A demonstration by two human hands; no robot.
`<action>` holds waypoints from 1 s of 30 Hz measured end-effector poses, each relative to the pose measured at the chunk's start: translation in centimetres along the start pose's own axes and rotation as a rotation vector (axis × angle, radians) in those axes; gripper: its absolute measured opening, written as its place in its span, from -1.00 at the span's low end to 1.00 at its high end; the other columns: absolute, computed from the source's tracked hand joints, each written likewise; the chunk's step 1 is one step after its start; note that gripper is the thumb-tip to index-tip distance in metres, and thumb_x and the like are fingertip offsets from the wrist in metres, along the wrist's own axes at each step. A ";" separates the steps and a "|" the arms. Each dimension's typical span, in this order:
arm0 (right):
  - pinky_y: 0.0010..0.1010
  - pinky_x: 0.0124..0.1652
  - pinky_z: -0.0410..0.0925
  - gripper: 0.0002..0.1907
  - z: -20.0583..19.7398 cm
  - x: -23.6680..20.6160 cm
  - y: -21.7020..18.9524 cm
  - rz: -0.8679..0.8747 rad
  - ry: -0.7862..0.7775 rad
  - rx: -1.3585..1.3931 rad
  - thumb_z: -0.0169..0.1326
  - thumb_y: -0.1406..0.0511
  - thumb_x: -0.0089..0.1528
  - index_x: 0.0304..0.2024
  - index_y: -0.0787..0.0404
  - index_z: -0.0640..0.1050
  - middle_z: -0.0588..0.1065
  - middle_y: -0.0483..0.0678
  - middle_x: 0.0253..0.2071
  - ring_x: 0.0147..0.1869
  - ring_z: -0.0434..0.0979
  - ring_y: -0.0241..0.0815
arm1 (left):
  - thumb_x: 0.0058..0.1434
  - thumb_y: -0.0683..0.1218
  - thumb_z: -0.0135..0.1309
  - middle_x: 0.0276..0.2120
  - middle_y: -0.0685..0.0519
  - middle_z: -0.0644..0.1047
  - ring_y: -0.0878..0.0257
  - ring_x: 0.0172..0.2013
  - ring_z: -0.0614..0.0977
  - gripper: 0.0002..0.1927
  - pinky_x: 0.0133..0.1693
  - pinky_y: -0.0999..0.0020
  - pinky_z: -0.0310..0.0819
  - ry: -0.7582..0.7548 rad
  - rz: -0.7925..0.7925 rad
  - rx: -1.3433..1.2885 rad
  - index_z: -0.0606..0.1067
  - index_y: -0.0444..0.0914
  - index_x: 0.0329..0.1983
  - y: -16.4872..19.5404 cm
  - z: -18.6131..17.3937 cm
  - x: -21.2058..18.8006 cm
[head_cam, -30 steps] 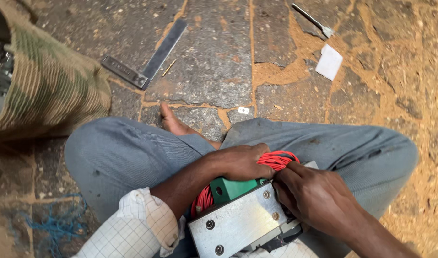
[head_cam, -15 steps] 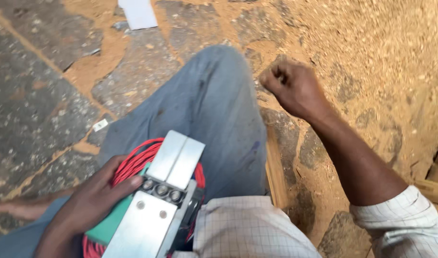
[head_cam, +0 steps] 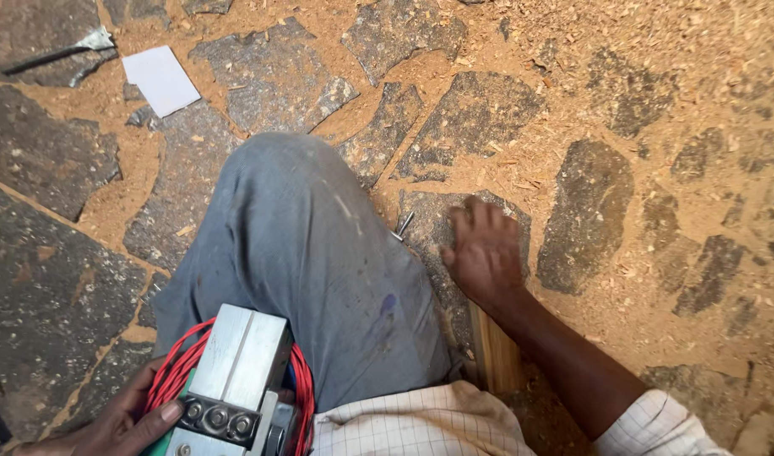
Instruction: The person sits on the floor and assembles a metal electrical device with red wires. They insert a small metal piece into the device, then use a metal file and a wooden block to adjust or smooth the device's surface.
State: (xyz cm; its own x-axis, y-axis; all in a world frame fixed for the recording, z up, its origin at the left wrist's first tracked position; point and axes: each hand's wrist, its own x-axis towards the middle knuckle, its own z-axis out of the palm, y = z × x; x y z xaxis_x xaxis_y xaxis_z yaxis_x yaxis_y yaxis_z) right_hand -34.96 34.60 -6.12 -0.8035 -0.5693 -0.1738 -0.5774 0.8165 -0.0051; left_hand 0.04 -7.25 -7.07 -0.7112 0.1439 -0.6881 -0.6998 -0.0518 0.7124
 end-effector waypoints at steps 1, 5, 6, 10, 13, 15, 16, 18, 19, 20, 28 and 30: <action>0.07 0.11 0.34 -0.47 0.4 0.6 0.0 -0.104 -0.005 0.158 0.15 0.12 0.20 0.18 0.16 0.47 0.40 0.20 0.18 0.22 0.41 0.12 | 0.23 0.02 0.02 0.35 -0.10 0.37 0.14 0.33 0.37 -0.14 0.27 0.12 0.21 0.017 -0.008 -0.017 0.02 -0.25 0.55 0.3 0.3 -0.1; 0.03 0.19 0.24 -0.46 2.8 2.1 -0.6 -0.360 -0.166 0.452 0.07 0.02 0.27 0.17 0.20 0.48 0.45 0.18 0.11 0.23 0.36 0.20 | 0.12 0.09 0.22 0.27 -0.15 0.47 0.11 0.30 0.48 -0.09 0.31 0.18 0.21 0.405 -0.289 0.021 0.13 -0.23 0.49 3.4 4.2 -1.3; 0.07 0.17 0.18 -0.32 3.4 2.3 -0.7 -0.405 -0.230 0.454 0.16 -0.08 0.19 0.15 0.27 0.46 0.44 0.22 0.09 0.22 0.32 0.28 | 0.05 0.09 0.27 0.25 -0.20 0.54 0.09 0.29 0.50 -0.09 0.31 0.19 0.20 0.626 -0.318 -0.042 0.26 -0.25 0.47 4.2 5.8 -2.2; 0.10 0.09 0.25 -0.36 4.9 2.6 -1.4 -0.549 -0.052 0.672 0.09 0.05 0.22 0.20 0.36 0.48 0.43 0.36 0.13 0.17 0.36 0.33 | -0.01 0.36 0.22 0.09 -0.07 0.56 0.11 0.12 0.62 -0.16 0.14 0.20 0.46 0.571 -0.221 0.306 0.48 -0.19 0.25 7.6 8.0 -4.3; -0.01 -0.01 0.35 -0.60 4.9 3.2 -2.8 -0.601 -0.190 0.482 -0.06 0.10 0.28 -0.07 0.24 0.62 0.60 0.12 -0.13 -0.05 0.54 0.09 | 0.04 0.35 0.21 0.18 -0.11 0.49 0.07 0.18 0.51 -0.10 0.13 0.19 0.36 0.580 -0.050 0.329 0.34 -0.22 0.34 8.7 8.7 -5.1; 0.05 0.09 0.27 -0.52 4.4 3.4 -3.5 -0.636 -0.208 0.252 0.01 0.04 0.24 -0.01 0.24 0.60 0.58 0.15 -0.06 0.03 0.52 0.10 | 0.05 0.36 0.18 0.11 -0.11 0.54 0.08 0.13 0.57 -0.13 0.09 0.21 0.42 0.558 -0.012 0.297 0.36 -0.23 0.31 8.9 8.9 -5.5; 0.08 0.14 0.23 -0.48 4.1 3.5 -3.7 -0.632 -0.201 0.126 0.04 0.01 0.22 0.03 0.24 0.60 0.57 0.17 -0.02 0.07 0.51 0.10 | 0.07 0.35 0.18 0.08 -0.11 0.56 0.09 0.12 0.59 -0.14 0.09 0.21 0.43 0.552 0.010 0.285 0.37 -0.23 0.30 8.9 8.9 -5.7; 0.05 0.23 0.19 -0.44 3.6 3.7 -3.4 -0.665 -0.147 -0.021 0.04 0.00 0.21 0.09 0.24 0.57 0.55 0.17 0.09 0.18 0.47 0.09 | 0.07 0.34 0.18 0.05 -0.10 0.58 0.11 0.08 0.61 -0.17 0.06 0.22 0.45 0.524 0.062 0.262 0.37 -0.24 0.27 9.0 8.9 -5.7; 0.03 0.21 0.23 -0.46 3.6 3.9 -3.2 -0.679 -0.139 -0.022 0.04 0.01 0.22 0.08 0.24 0.57 0.55 0.17 0.07 0.16 0.48 0.09 | 0.06 0.33 0.19 0.03 -0.09 0.58 0.11 0.06 0.62 -0.18 0.05 0.22 0.46 0.509 0.085 0.249 0.38 -0.25 0.26 9.0 8.7 -5.6; 0.02 0.18 0.26 -0.48 3.8 3.9 -2.9 -0.683 -0.143 -0.004 0.03 0.02 0.23 0.07 0.24 0.56 0.56 0.17 0.05 0.15 0.50 0.08 | 0.06 0.32 0.20 0.02 -0.08 0.59 0.12 0.04 0.63 -0.19 0.03 0.23 0.48 0.491 0.105 0.237 0.38 -0.25 0.24 8.9 8.6 -5.5; -0.09 0.00 0.52 -0.62 6.6 4.0 0.5 -0.461 -0.406 0.446 -0.02 0.11 0.32 -0.03 0.26 0.55 0.60 0.17 -0.10 0.01 0.64 0.04 | 0.04 0.28 0.23 -0.05 -0.07 0.61 0.13 -0.02 0.63 -0.24 -0.05 0.24 0.50 0.444 0.194 0.253 0.42 -0.26 0.18 6.6 7.2 -4.8; -0.12 -0.05 0.58 -0.65 6.4 3.3 1.1 -0.386 -0.450 0.521 -0.03 0.13 0.34 -0.05 0.27 0.55 0.62 0.17 -0.13 -0.03 0.68 0.03 | 0.04 0.29 0.22 -0.04 -0.06 0.61 0.13 -0.02 0.64 -0.23 -0.04 0.24 0.51 0.421 0.205 0.210 0.42 -0.26 0.19 5.9 7.0 -4.8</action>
State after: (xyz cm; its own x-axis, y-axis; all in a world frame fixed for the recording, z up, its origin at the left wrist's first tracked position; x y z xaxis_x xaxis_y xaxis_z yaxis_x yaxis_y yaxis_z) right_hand -37.35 34.22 -12.98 -0.3595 -0.8191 -0.4471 -0.5721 0.5720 -0.5878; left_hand -0.26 -1.30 1.39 -0.8279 -0.2612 -0.4964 -0.5455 0.1689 0.8209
